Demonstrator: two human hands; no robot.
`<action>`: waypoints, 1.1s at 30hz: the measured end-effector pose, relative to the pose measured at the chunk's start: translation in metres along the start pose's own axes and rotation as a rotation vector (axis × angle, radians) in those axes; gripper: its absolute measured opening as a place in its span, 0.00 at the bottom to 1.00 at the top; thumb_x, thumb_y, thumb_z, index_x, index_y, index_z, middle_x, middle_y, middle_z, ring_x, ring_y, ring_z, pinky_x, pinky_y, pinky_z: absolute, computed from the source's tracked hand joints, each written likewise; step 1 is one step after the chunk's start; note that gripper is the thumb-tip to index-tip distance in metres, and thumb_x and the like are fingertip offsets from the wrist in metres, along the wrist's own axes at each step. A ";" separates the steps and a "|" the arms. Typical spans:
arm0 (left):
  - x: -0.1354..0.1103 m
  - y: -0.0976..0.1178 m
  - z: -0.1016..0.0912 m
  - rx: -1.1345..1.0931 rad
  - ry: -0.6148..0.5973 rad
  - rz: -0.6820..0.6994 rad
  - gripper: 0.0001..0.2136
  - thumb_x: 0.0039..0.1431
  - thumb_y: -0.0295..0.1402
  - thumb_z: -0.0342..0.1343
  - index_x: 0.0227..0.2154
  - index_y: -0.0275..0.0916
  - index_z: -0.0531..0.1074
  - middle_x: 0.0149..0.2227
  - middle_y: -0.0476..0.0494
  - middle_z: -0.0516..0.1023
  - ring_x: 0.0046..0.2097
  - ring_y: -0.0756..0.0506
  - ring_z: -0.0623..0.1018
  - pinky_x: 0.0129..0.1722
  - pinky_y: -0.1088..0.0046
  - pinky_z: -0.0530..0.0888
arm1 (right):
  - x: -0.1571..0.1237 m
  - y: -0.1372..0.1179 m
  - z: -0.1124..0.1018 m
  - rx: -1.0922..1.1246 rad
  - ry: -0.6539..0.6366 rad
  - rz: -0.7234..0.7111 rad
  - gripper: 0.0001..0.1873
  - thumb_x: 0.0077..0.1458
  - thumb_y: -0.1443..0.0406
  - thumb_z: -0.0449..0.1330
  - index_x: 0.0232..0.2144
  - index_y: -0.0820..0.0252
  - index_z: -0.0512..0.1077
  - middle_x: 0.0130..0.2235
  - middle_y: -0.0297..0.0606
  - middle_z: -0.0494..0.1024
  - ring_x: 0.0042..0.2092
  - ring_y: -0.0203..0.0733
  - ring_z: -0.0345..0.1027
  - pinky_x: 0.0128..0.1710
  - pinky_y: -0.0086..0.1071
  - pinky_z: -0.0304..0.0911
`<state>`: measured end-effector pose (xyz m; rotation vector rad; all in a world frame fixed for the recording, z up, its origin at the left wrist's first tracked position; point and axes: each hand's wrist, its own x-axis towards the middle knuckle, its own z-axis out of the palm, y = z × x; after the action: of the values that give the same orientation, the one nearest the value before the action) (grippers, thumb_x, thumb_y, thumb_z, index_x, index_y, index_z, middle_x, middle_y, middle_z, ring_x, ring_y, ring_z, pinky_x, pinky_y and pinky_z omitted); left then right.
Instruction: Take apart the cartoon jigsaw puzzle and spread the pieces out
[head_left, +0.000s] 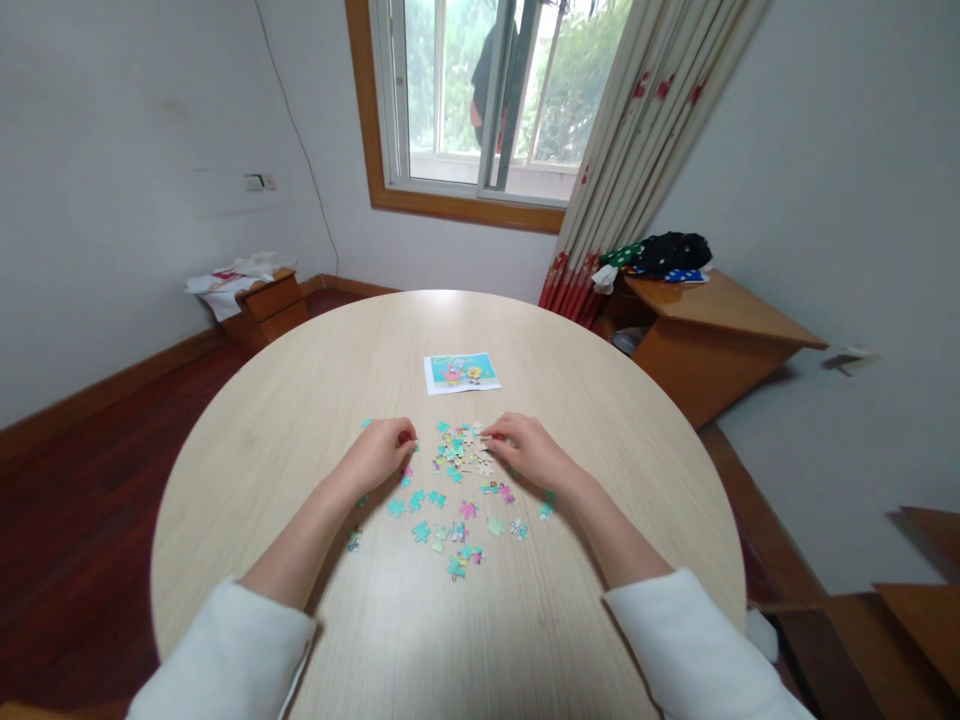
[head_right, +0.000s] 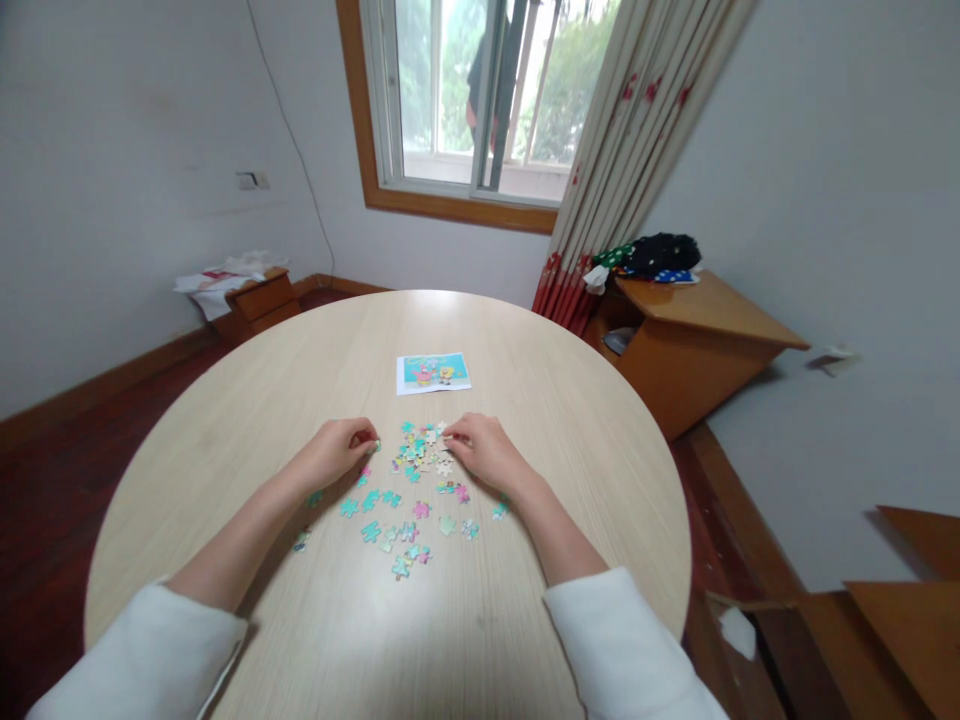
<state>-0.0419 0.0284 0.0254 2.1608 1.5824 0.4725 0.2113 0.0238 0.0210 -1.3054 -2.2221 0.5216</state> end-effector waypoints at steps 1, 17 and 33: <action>0.001 0.000 0.000 0.017 0.001 0.000 0.06 0.54 0.29 0.52 0.30 0.36 0.74 0.31 0.41 0.79 0.33 0.45 0.76 0.34 0.71 0.67 | 0.000 -0.001 0.002 -0.021 -0.033 -0.029 0.08 0.55 0.67 0.58 0.36 0.59 0.77 0.37 0.41 0.78 0.40 0.40 0.69 0.44 0.34 0.59; -0.004 0.012 0.004 0.062 0.130 0.142 0.09 0.57 0.29 0.49 0.31 0.36 0.74 0.34 0.40 0.77 0.37 0.44 0.74 0.41 0.67 0.67 | 0.004 -0.004 0.006 -0.138 0.061 0.031 0.08 0.57 0.68 0.55 0.32 0.60 0.76 0.35 0.40 0.79 0.39 0.40 0.70 0.44 0.35 0.56; -0.014 0.023 0.026 0.090 -0.021 0.401 0.15 0.62 0.32 0.46 0.50 0.45 0.69 0.52 0.42 0.73 0.48 0.41 0.67 0.49 0.58 0.62 | 0.004 0.063 -0.016 0.037 0.360 0.440 0.08 0.47 0.67 0.57 0.31 0.61 0.74 0.26 0.34 0.76 0.29 0.37 0.68 0.36 0.31 0.62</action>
<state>-0.0139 0.0055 0.0150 2.5533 1.1770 0.5033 0.2625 0.0579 -0.0003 -1.7257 -1.6324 0.4358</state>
